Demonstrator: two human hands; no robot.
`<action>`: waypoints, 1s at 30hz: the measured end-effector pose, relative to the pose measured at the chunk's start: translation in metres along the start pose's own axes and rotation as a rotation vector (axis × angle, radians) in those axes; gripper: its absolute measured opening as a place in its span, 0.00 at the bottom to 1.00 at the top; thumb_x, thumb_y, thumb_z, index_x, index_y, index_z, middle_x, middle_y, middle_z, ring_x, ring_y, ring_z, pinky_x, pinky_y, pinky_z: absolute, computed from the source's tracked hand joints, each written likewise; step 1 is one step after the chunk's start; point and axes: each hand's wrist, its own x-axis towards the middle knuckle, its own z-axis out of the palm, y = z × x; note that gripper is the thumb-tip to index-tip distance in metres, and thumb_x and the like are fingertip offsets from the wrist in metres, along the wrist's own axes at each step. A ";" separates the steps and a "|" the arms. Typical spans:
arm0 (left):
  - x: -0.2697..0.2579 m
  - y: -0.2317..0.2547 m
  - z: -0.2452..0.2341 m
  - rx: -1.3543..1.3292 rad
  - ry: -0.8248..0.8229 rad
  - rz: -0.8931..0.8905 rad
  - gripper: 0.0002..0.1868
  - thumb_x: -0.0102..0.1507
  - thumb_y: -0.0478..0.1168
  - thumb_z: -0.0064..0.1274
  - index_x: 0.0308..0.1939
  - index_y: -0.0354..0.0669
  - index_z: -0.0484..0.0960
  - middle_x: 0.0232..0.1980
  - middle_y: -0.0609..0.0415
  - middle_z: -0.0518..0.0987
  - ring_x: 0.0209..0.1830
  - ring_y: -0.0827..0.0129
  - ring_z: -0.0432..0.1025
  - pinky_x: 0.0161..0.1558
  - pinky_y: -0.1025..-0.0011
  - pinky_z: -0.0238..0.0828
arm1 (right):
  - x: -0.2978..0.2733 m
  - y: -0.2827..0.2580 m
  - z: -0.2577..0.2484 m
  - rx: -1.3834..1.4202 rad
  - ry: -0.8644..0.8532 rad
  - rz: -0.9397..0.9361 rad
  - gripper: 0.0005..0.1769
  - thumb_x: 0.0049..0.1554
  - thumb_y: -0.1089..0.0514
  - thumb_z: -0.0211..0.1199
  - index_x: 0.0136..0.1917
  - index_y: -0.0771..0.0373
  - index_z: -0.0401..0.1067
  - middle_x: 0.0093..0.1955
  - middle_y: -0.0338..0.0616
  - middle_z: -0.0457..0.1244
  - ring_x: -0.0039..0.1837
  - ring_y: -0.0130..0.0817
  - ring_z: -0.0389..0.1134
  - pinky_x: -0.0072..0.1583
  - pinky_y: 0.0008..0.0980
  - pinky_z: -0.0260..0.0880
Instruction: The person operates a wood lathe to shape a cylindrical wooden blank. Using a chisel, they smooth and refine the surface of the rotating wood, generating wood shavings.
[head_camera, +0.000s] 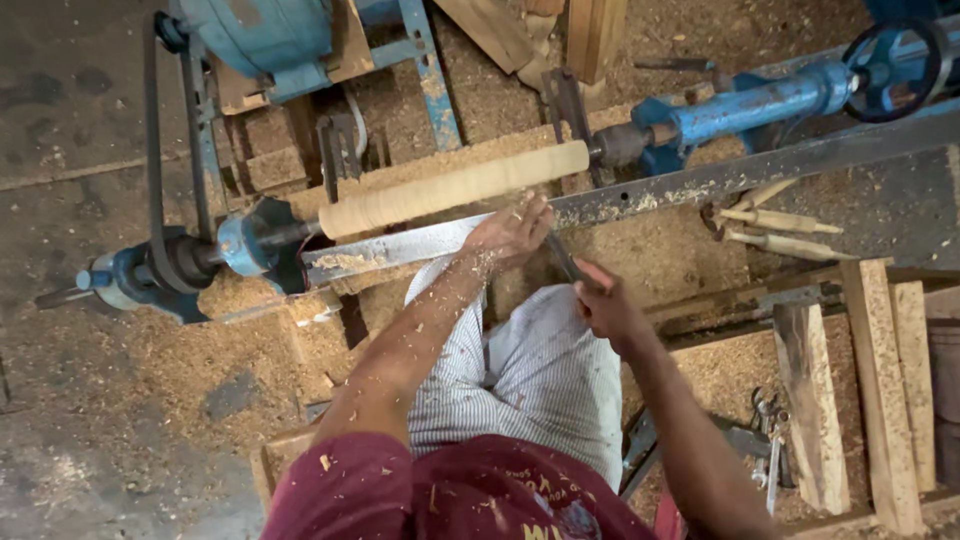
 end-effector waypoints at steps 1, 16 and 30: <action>-0.002 0.000 0.000 0.012 -0.041 0.013 0.25 0.69 0.43 0.43 0.66 0.31 0.72 0.68 0.33 0.71 0.70 0.41 0.68 0.72 0.49 0.67 | -0.002 0.003 0.008 0.070 0.020 0.001 0.27 0.62 0.59 0.55 0.75 0.51 0.66 0.30 0.35 0.58 0.28 0.24 0.53 0.30 0.28 0.51; 0.011 -0.006 0.004 -0.346 -0.024 -0.030 0.26 0.67 0.40 0.40 0.70 0.35 0.69 0.76 0.41 0.65 0.77 0.46 0.59 0.75 0.53 0.55 | -0.012 0.019 0.061 0.352 0.233 0.011 0.30 0.63 0.60 0.55 0.78 0.53 0.61 0.27 0.37 0.58 0.22 0.24 0.50 0.25 0.28 0.47; 0.016 -0.015 -0.017 -0.169 0.069 0.082 0.27 0.68 0.43 0.41 0.67 0.29 0.71 0.72 0.36 0.68 0.74 0.45 0.63 0.75 0.51 0.57 | -0.019 0.010 0.076 0.391 0.276 0.062 0.30 0.63 0.59 0.55 0.78 0.52 0.60 0.27 0.35 0.57 0.23 0.21 0.48 0.25 0.26 0.44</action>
